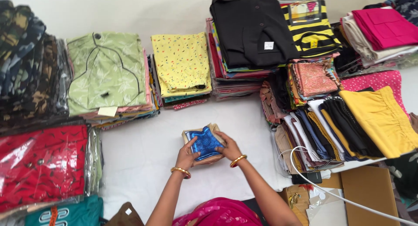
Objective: The person folds several small garments one by one on a white table. They unfold each item, fold it into a compact rectangle, and place it on a growing stack to the right. The items include patterned and solid-colored shorts or undergarments.
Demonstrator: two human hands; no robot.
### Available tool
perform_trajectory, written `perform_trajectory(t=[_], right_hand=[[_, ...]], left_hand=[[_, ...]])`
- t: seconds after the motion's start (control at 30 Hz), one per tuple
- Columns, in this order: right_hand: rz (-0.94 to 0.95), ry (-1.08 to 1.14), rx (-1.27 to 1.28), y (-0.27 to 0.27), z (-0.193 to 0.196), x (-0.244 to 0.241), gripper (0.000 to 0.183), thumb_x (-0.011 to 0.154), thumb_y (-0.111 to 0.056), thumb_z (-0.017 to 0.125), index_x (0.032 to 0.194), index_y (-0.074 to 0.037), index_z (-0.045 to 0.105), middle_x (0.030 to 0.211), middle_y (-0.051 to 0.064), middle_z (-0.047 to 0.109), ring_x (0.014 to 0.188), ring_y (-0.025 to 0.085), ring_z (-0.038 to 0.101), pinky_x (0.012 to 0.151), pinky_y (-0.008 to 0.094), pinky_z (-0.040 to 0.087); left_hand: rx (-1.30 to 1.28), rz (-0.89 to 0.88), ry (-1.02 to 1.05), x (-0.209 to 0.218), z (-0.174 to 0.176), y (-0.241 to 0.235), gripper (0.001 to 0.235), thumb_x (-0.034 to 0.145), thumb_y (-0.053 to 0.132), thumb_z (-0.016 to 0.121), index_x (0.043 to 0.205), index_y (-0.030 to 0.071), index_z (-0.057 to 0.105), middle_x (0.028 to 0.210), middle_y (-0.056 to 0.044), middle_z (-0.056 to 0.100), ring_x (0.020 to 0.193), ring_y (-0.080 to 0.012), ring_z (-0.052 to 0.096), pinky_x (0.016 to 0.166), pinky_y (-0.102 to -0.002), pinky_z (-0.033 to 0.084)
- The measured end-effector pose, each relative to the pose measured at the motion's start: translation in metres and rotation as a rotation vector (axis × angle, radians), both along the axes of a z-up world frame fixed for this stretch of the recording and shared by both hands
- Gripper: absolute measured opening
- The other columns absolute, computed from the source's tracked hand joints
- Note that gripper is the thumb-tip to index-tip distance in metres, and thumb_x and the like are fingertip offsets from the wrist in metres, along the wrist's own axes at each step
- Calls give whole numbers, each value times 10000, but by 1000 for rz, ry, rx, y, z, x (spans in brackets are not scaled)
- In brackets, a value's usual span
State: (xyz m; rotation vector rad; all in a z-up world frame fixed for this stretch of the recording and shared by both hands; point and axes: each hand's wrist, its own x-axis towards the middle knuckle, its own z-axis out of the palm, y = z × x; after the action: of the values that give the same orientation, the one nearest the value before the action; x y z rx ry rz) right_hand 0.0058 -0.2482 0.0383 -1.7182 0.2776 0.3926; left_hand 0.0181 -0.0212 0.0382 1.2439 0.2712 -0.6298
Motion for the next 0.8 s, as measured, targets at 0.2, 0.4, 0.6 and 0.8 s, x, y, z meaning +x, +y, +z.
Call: perform_trajectory(t=[0.2,0.4,0.6,0.8], right_hand=[[-71,-427,-171,-60,119,34,750,757,117,742,1443,-120,553,1432,15,595,1283,138,543,1083,290,455],[-309,-710,-229,-143,243,63,662,832,108,663,1458,-64,529,1468,86,574,1322,170,566,1088,312,471],[-414,-903,-422,-251,317,76,648,868,144,676,1472,-35,526,1492,107,566,1338,182,572,1099,317,485],[-468,-777,-659,-352,306,98,668,820,126,710,1438,-92,577,1339,123,677,1238,211,671,1052,318,539]], left_hand=[[101,-87,-471,46,72,-61,794,772,-131,721,1497,117,513,1366,-84,586,1208,-167,599,1005,-266,496],[-3,-157,-832,103,194,-165,867,771,-13,725,1575,129,435,1465,-135,542,1346,-232,523,1141,-329,397],[-85,-180,-1055,141,250,-290,882,800,6,742,1600,173,409,1479,-173,552,1347,-271,546,1180,-341,379],[-72,-203,-987,157,238,-398,915,741,-9,750,1571,188,422,1428,-189,551,1295,-288,572,1133,-339,414]])
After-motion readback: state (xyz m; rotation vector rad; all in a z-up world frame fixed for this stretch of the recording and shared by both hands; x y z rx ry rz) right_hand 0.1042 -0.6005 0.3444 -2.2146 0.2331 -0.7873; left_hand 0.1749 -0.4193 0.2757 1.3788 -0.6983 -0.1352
